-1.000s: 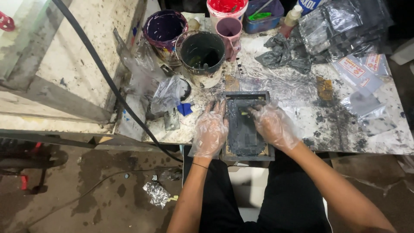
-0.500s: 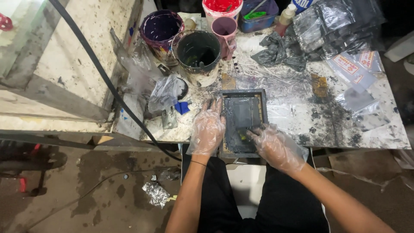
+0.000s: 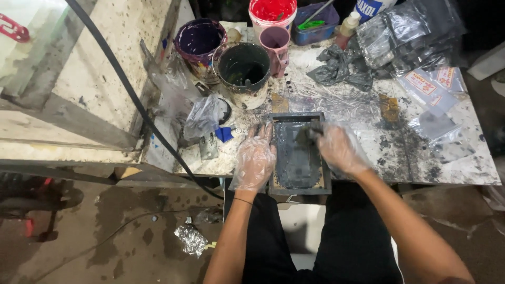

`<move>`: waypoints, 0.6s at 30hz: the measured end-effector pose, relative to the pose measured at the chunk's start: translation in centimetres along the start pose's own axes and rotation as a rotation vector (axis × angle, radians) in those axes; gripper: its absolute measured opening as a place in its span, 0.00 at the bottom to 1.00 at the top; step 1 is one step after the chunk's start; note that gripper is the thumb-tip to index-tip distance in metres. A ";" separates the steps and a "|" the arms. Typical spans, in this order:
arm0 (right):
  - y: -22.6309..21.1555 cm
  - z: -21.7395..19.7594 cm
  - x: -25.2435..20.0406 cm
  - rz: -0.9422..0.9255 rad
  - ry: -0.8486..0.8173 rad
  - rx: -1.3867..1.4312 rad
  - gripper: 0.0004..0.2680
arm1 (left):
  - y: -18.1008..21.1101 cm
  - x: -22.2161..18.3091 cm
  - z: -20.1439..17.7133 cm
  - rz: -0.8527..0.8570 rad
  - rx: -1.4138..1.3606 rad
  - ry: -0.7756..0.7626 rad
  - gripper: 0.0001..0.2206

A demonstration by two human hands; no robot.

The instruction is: Preparing printing materials by organizing plastic packets and pouring ink into a mold on a workbench.

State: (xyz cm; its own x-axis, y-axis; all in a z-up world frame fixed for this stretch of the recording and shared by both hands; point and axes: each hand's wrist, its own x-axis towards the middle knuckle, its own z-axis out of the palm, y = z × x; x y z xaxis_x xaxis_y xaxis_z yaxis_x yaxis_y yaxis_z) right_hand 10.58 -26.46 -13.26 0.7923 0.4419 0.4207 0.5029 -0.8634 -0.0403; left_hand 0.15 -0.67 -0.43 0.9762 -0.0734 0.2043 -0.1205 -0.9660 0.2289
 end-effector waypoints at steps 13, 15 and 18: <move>-2.3 -4.7 6.6 0.021 -0.060 0.044 0.11 | 0.4 0.2 -1.4 -0.039 -0.088 -0.059 0.28; -3.3 -8.0 6.5 0.060 -0.105 0.051 0.13 | 0.3 0.1 -1.1 -0.030 -0.072 -0.044 0.28; -5.3 -12.8 5.0 0.107 -0.196 0.066 0.20 | 0.0 0.2 -0.4 -0.043 -0.084 -0.041 0.28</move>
State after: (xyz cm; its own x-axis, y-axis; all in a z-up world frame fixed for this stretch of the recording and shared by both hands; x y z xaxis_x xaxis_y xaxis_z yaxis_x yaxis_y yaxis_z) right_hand 7.45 -22.83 0.68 0.8911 0.3931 0.2268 0.4288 -0.8930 -0.1370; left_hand 0.27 -0.54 0.03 0.9871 -0.0435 0.1541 -0.0910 -0.9445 0.3158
